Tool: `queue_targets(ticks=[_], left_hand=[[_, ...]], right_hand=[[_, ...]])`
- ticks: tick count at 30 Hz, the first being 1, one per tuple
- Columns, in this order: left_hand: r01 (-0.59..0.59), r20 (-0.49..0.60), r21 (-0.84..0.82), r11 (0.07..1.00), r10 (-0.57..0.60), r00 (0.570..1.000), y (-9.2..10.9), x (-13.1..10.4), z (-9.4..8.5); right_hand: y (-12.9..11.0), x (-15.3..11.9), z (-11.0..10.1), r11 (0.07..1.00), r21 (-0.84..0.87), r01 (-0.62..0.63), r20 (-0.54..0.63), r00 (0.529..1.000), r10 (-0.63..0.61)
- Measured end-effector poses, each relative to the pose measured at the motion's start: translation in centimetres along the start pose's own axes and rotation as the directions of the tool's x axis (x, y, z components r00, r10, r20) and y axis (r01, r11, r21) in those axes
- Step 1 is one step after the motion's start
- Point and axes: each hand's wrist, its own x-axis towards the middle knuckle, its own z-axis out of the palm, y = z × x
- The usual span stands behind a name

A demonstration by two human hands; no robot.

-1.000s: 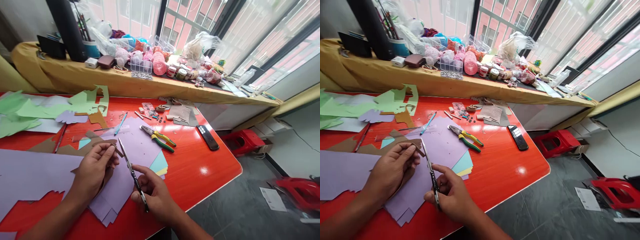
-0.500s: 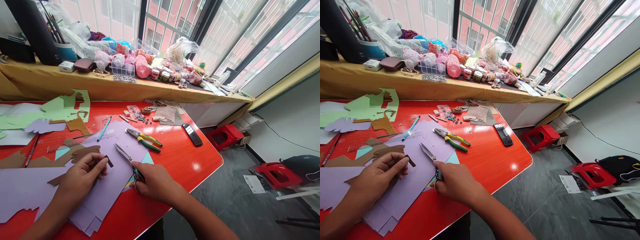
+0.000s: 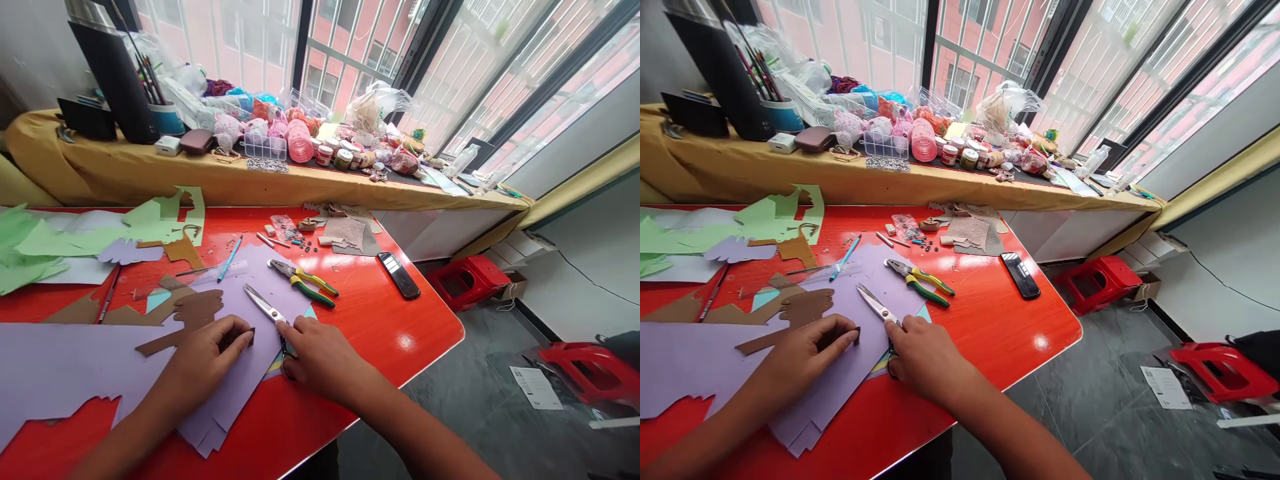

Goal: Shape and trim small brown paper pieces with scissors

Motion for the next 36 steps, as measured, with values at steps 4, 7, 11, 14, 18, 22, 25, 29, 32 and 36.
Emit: queue_targets(ticks=[4,7,11,14,18,22,25,29,32,36], left_hand=[[-0.027,0.027,0.051,0.998,0.026,0.999,0.6,-0.3,0.1],[-0.030,0.022,0.073,0.997,0.029,0.999,0.9,-0.5,0.1],[-0.069,0.031,0.073,0.995,0.067,0.997,1.2,-0.6,0.3],[-0.089,0.042,0.083,0.993,0.086,0.995,1.2,-0.7,0.4],[-0.108,0.048,0.083,0.991,0.104,0.993,1.1,-0.8,0.5],[-0.137,0.050,0.089,0.987,0.133,0.990,1.0,-0.8,0.5],[-0.146,0.060,0.112,0.983,0.140,0.988,0.7,-0.7,0.5],[-0.149,0.071,0.137,0.979,0.140,0.988,0.1,-0.5,0.7],[-0.152,0.047,0.142,0.978,0.147,0.988,-0.3,-0.3,0.9],[-0.146,0.040,0.153,0.977,0.141,0.989,-0.6,-0.2,1.0]], right_hand=[[-0.2,-0.2,0.1,1.000,0.021,-0.009,0.005,1.000,0.009],[-0.3,-0.2,0.2,0.999,0.036,-0.018,0.017,1.000,0.017],[-0.4,-0.2,0.2,0.997,0.054,-0.053,0.044,0.998,0.051],[-0.3,0.0,0.2,0.996,0.060,-0.067,0.062,0.996,0.063],[-0.5,0.2,-0.1,0.995,0.062,-0.076,0.077,0.994,0.071],[-0.9,0.2,-0.3,0.995,0.062,-0.079,0.072,0.995,0.074],[-1.0,0.1,-0.3,0.995,0.070,-0.067,0.069,0.996,0.062],[-0.6,-0.1,-0.3,0.994,0.095,-0.054,0.043,0.998,0.050],[-0.3,-0.4,-0.4,0.992,0.124,-0.036,0.021,0.999,0.033],[0.0,-0.6,0.0,0.984,0.178,-0.002,-0.020,1.000,0.005]])
